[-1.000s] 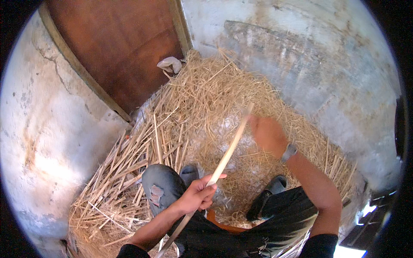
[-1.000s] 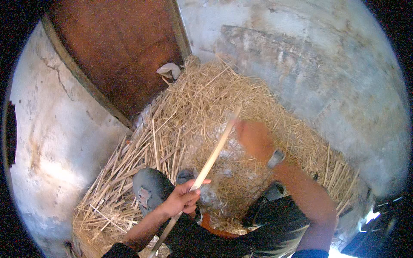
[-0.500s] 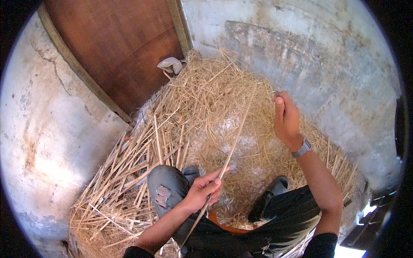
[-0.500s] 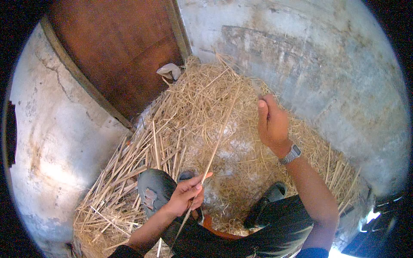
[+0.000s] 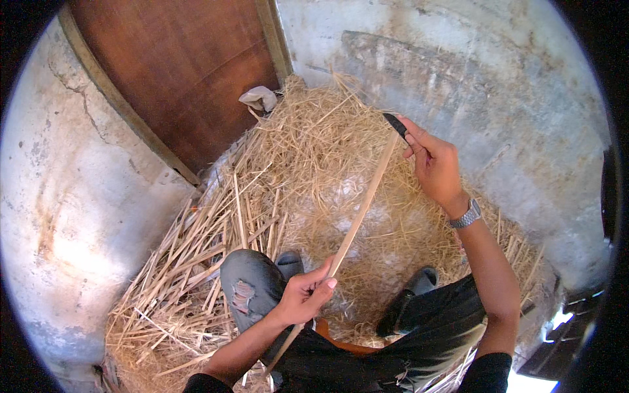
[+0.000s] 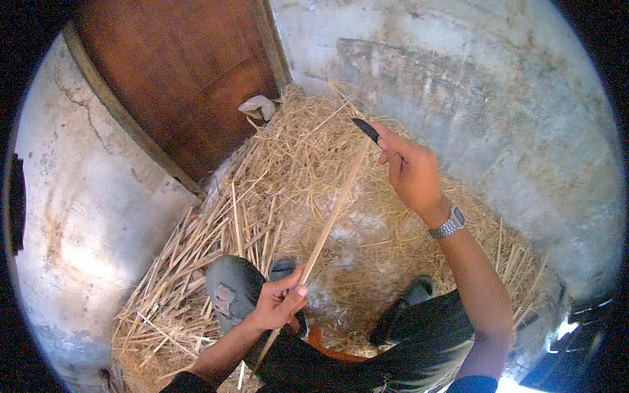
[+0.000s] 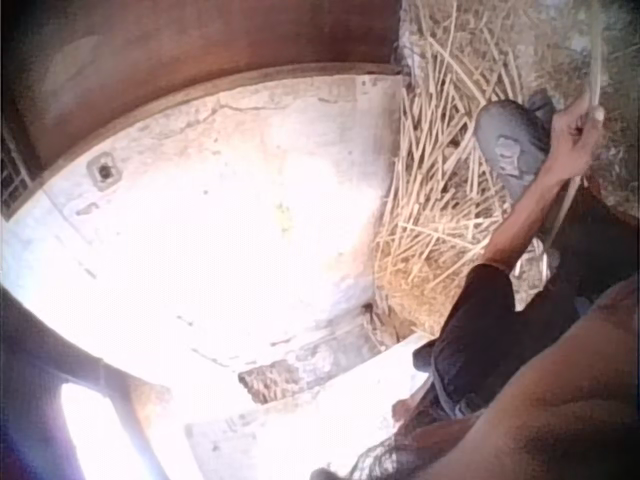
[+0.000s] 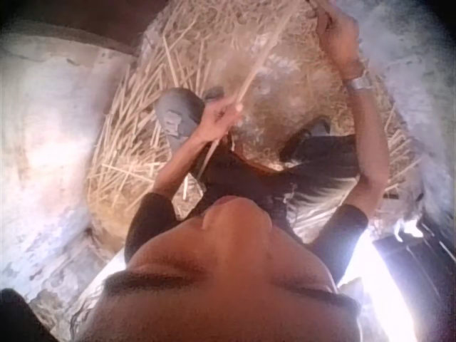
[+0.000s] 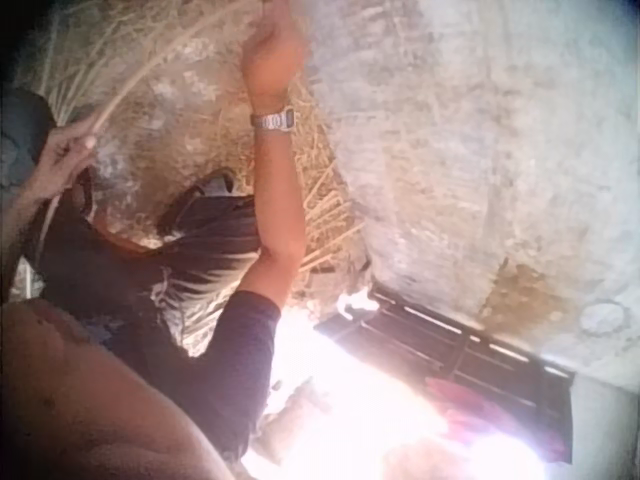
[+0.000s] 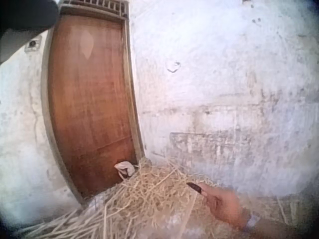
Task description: The person sharpens a bamboo stick using a small hand knife while seated and then uses a machete to further shape the end of the stick while sitting on the floor.
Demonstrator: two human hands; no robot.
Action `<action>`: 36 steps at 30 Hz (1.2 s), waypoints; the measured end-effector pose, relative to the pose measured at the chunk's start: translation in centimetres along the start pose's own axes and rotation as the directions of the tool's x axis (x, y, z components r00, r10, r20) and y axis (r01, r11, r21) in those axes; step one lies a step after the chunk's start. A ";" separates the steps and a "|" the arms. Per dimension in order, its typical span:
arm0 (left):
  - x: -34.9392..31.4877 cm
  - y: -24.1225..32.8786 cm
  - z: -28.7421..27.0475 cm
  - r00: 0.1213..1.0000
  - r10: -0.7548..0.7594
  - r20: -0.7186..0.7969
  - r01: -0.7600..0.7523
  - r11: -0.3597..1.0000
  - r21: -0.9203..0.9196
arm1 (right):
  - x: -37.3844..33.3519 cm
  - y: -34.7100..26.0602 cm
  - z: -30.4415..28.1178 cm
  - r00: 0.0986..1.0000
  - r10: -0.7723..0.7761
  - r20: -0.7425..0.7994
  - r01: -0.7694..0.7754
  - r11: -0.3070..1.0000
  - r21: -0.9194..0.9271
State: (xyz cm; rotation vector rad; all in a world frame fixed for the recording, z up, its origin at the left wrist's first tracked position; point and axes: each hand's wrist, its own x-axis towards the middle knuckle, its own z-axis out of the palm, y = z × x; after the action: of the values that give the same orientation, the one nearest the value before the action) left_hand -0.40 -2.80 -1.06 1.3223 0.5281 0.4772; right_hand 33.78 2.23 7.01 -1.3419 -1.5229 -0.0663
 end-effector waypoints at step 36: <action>1.3 0.2 0.2 0.993 0.036 -0.115 -0.030 0.998 0.054 | -5.6 -7.5 3.6 0.961 0.081 0.264 -0.115 0.986 0.119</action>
State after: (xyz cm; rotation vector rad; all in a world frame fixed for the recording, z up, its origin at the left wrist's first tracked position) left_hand 0.73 -2.11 -0.93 1.3605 0.6189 0.5731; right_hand 24.82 -2.13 5.65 -1.3552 -1.6427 0.2799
